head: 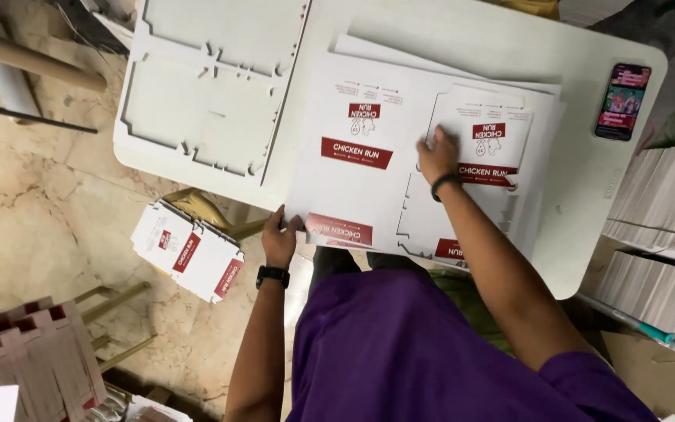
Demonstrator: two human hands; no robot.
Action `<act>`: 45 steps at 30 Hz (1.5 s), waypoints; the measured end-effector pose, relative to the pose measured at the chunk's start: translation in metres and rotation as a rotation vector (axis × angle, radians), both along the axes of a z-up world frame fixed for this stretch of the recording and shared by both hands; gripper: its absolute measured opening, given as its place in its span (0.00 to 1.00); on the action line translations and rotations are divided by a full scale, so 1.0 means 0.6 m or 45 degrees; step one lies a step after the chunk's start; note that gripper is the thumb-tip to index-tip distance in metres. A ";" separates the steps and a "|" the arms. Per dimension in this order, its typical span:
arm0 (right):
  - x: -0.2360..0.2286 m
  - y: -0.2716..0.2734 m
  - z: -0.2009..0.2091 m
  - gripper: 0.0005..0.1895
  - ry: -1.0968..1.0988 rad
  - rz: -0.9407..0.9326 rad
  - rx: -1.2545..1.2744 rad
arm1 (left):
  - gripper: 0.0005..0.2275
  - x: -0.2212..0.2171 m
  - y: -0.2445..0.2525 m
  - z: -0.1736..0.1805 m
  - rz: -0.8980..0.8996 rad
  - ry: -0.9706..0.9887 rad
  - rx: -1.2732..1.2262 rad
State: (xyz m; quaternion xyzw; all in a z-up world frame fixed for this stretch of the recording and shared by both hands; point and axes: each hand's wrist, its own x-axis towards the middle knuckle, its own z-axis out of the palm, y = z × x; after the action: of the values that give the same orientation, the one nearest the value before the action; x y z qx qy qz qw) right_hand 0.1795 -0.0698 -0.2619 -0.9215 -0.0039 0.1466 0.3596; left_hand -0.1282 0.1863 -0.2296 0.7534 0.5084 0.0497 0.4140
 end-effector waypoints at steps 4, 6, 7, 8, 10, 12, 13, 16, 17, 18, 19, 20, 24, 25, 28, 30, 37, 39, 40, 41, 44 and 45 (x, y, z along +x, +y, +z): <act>0.044 0.071 -0.029 0.41 0.283 -0.202 -0.077 | 0.35 0.027 -0.031 0.036 -0.191 -0.117 0.458; 0.062 0.081 -0.032 0.42 0.375 -0.298 -0.093 | 0.33 0.078 -0.053 0.081 -0.309 -0.213 0.539; 0.070 0.088 -0.033 0.44 0.468 -0.392 -0.111 | 0.31 0.101 -0.063 0.104 -0.425 -0.308 0.618; 0.074 0.081 -0.029 0.44 0.469 -0.391 -0.110 | 0.31 0.133 -0.071 0.098 -0.423 -0.308 0.620; 0.088 0.070 -0.023 0.42 0.570 -0.520 0.298 | 0.31 0.199 -0.085 0.083 -0.600 -0.323 0.653; 0.095 0.065 0.024 0.38 0.586 -0.446 0.304 | 0.34 0.278 -0.096 0.122 -0.759 -0.378 0.641; 0.104 0.064 0.048 0.35 0.597 -0.373 0.316 | 0.37 0.322 -0.100 0.141 -0.920 -0.437 0.633; 0.099 0.035 0.099 0.23 0.545 -0.198 0.384 | 0.56 0.430 -0.114 0.169 -1.471 0.248 0.291; 0.098 0.034 0.095 0.23 0.553 -0.200 0.375 | 0.56 0.443 -0.113 0.166 -1.472 0.252 0.279; 0.097 0.032 0.090 0.21 0.522 -0.185 0.330 | 0.61 0.457 -0.113 0.162 -1.559 0.416 0.243; 0.093 0.027 0.085 0.18 0.494 -0.172 0.285 | 0.66 0.470 -0.116 0.158 -1.648 0.584 0.202; 0.087 0.026 0.087 0.18 0.507 -0.177 0.276 | 0.66 0.477 -0.114 0.159 -1.653 0.590 0.186; 0.044 0.040 0.150 0.20 0.171 0.185 0.274 | 0.61 0.488 -0.106 0.126 -1.763 0.806 0.226; 0.025 0.040 0.180 0.19 0.095 0.308 0.455 | 0.58 0.479 -0.113 0.106 -1.834 0.889 0.311; 0.033 0.056 0.103 0.17 0.502 0.142 1.012 | 0.65 0.488 -0.114 0.103 -1.796 0.847 0.224; 0.041 0.055 0.119 0.22 0.666 0.010 1.111 | 0.66 0.496 -0.107 0.130 -1.757 0.814 0.152; 0.051 0.065 0.117 0.45 0.769 -0.213 0.938 | 0.72 0.508 -0.105 0.155 -1.697 0.787 -0.040; 0.048 0.077 0.166 0.43 0.858 -0.290 0.984 | 0.72 0.504 -0.106 0.154 -1.704 0.805 -0.004; 0.050 0.083 0.188 0.42 0.932 -0.378 1.026 | 0.72 0.505 -0.107 0.151 -1.724 0.812 0.037; 0.052 0.079 0.190 0.42 0.947 -0.381 1.010 | 0.72 0.508 -0.108 0.141 -1.721 0.817 0.015; 0.030 0.060 0.182 0.43 0.984 -0.327 0.989 | 0.70 0.483 -0.119 0.107 -1.747 0.840 0.048; 0.024 0.051 0.167 0.40 1.025 -0.428 0.932 | 0.63 0.474 -0.123 0.086 -1.738 0.805 0.222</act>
State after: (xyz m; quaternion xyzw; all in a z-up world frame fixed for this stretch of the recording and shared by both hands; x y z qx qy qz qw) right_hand 0.1939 -0.0394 -0.1616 -0.5962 0.2295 0.4161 0.6471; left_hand 0.1562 0.1127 -0.1779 0.9093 0.0180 -0.3961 0.1262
